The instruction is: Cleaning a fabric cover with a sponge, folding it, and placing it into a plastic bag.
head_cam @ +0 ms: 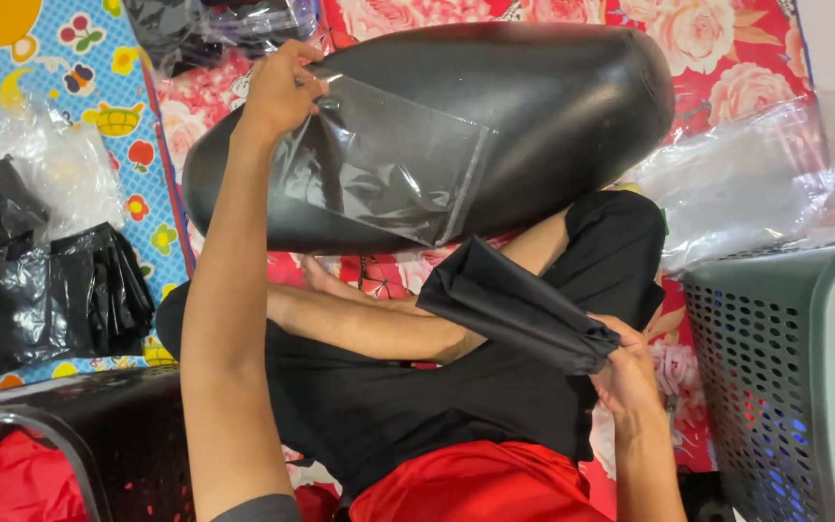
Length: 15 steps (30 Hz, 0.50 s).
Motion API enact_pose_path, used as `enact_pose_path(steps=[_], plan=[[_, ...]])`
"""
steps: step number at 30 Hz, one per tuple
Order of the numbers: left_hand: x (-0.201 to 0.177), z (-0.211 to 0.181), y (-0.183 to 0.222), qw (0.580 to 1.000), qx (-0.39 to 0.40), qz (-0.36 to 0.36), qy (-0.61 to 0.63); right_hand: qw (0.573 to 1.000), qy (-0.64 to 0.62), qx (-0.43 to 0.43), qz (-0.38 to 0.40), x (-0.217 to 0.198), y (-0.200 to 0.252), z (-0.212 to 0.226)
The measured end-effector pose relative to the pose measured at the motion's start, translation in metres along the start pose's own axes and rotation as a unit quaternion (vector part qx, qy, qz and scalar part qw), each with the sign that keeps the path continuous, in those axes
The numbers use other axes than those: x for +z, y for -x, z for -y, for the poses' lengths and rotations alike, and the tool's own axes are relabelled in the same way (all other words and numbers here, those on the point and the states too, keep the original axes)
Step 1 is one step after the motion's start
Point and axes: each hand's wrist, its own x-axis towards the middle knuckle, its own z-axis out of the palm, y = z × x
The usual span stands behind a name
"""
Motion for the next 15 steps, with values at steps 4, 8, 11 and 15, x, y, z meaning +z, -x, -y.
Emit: enact_pose_path(steps=[4,8,11,15], plan=[[0.002,0.016,-0.007,0.981,0.033,-0.097,-0.166,1.000,-0.003,-0.014,0.007,0.017,-0.004,-0.006],[0.036,-0.011,0.011,0.917,0.096,-0.219,-0.319,1.000,-0.001,-0.001,0.004,0.011,0.004,-0.011],[0.081,-0.058,0.055,0.902,0.185,-0.235,-0.310,1.000,-0.007,-0.005,0.004,-0.004,0.009,-0.010],[0.140,-0.096,0.131,0.933,0.178,-0.059,-0.307,0.996,0.001,-0.090,-0.029,-0.053,-0.001,-0.025]])
